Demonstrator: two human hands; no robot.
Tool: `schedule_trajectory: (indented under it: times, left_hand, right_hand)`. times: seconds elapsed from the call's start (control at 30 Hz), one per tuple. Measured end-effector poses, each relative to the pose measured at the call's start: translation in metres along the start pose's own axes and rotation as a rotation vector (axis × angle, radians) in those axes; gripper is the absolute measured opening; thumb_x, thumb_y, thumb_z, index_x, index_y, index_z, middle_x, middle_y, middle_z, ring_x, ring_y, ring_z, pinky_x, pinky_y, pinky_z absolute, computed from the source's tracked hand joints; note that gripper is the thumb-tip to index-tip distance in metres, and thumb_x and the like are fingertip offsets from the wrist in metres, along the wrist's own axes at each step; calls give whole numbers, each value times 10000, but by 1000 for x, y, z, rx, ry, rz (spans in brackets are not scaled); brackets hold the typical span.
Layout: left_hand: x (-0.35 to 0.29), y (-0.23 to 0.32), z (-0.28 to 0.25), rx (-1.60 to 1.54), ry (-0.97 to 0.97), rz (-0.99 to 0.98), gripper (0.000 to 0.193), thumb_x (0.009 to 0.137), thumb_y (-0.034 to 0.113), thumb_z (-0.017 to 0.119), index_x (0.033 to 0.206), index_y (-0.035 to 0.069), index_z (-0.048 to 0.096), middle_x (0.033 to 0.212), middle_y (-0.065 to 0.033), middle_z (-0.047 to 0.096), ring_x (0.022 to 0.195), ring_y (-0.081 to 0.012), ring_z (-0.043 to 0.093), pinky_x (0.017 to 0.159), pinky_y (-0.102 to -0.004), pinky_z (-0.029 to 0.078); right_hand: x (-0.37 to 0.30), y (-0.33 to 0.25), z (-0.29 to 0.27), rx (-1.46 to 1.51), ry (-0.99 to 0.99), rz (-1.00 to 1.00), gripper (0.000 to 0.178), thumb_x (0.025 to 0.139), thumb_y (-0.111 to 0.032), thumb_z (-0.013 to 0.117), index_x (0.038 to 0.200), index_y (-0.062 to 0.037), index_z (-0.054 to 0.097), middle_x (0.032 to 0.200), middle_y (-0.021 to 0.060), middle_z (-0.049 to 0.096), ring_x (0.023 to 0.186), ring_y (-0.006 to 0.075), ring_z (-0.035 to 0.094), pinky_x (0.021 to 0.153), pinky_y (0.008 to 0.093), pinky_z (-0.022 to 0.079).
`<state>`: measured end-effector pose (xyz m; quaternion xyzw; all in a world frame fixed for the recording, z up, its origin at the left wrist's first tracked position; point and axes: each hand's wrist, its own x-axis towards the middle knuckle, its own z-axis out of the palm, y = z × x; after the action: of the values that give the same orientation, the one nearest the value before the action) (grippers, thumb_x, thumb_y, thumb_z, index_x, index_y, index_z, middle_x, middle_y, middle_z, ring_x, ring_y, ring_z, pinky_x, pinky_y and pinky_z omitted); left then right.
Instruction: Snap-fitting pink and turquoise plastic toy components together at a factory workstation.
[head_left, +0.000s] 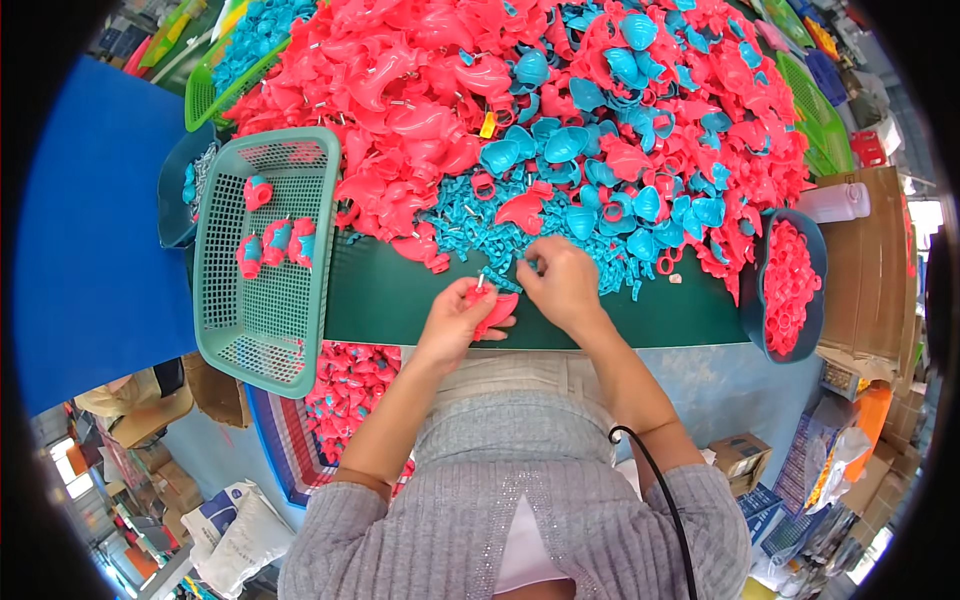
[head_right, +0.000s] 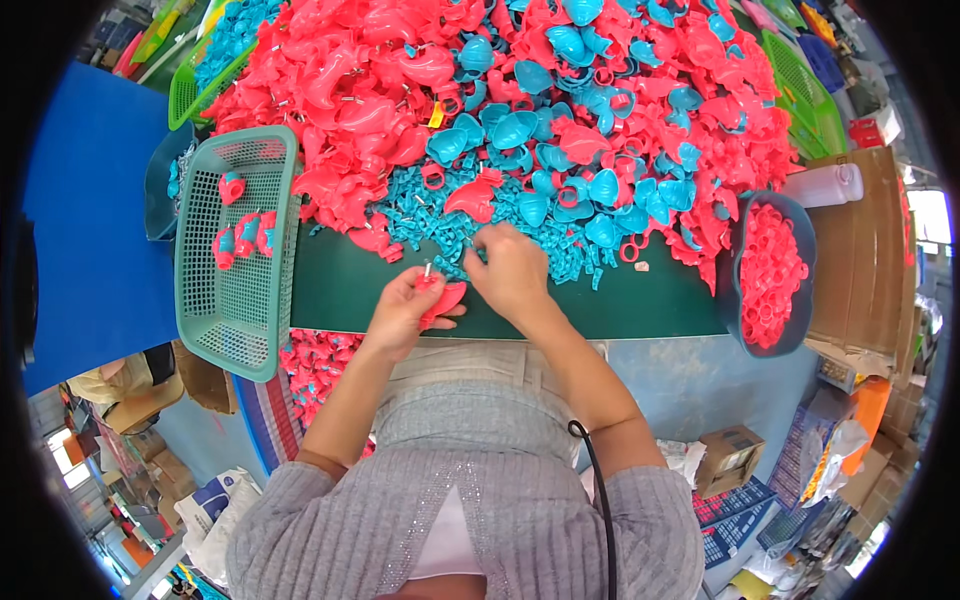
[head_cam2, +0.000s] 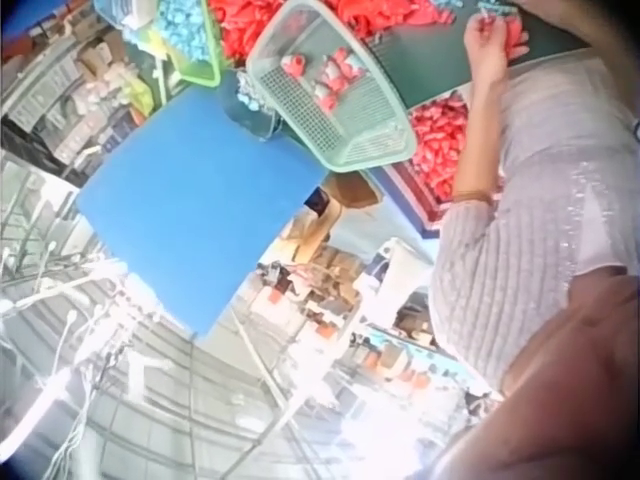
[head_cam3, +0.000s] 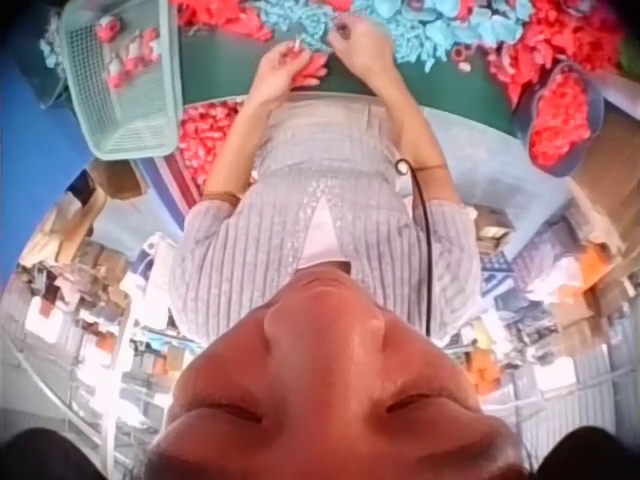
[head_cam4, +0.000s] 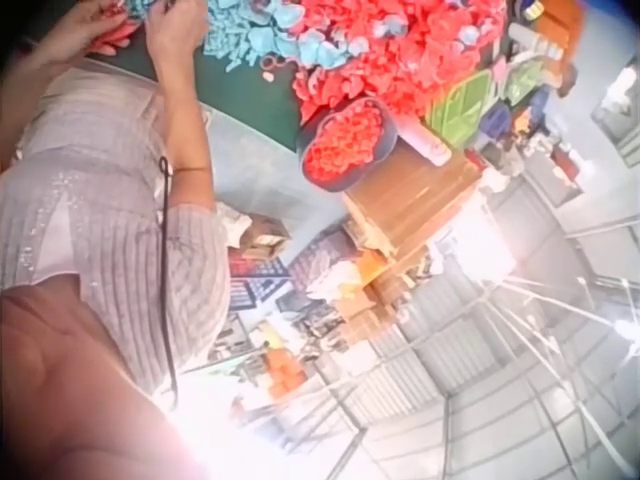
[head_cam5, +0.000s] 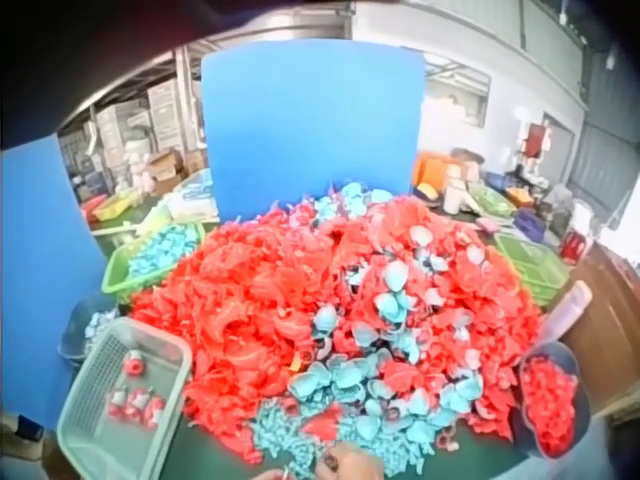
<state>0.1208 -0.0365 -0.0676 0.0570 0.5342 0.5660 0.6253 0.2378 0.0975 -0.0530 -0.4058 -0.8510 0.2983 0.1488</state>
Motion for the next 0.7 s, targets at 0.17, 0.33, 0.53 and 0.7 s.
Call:
schedule_trajectory:
  times: [0.17, 0.33, 0.53, 0.7]
  left_hand:
    - [20, 15, 19, -53, -23, 131, 212, 947, 166, 565, 1095, 29, 500, 997, -130, 649, 810, -238, 689, 594, -282, 573]
    - [9, 31, 36, 8, -118, 206, 193, 950, 123, 550, 1107, 27, 490, 975, -127, 646, 845, -234, 682, 632, -288, 568]
    - [4, 30, 44, -1, -178, 249, 176, 946, 50, 523, 1113, 10, 484, 917, -111, 632, 793, -177, 646, 641, -265, 538]
    - [-2, 32, 50, 47, -166, 289, 168, 945, 32, 511, 1109, 5, 486, 872, -90, 620, 746, -147, 621, 606, -249, 513]
  right_hand:
    - [5, -7, -34, 372, 127, -107, 130, 729, -18, 707, 841, 2, 645, 814, 111, 671, 725, 189, 665, 634, 293, 515]
    - [3, -6, -46, 287, 129, -503, 155, 733, 18, 706, 882, -6, 669, 810, 105, 670, 766, 245, 657, 670, 325, 517]
    - [-1, -11, -53, 226, 160, -662, 234, 688, 53, 696, 909, -22, 688, 844, 88, 663, 803, 268, 631, 694, 342, 511]
    - [-5, -12, -53, 248, 198, -658, 260, 665, 59, 703, 915, -10, 686, 865, 97, 660, 804, 272, 629, 695, 349, 514]
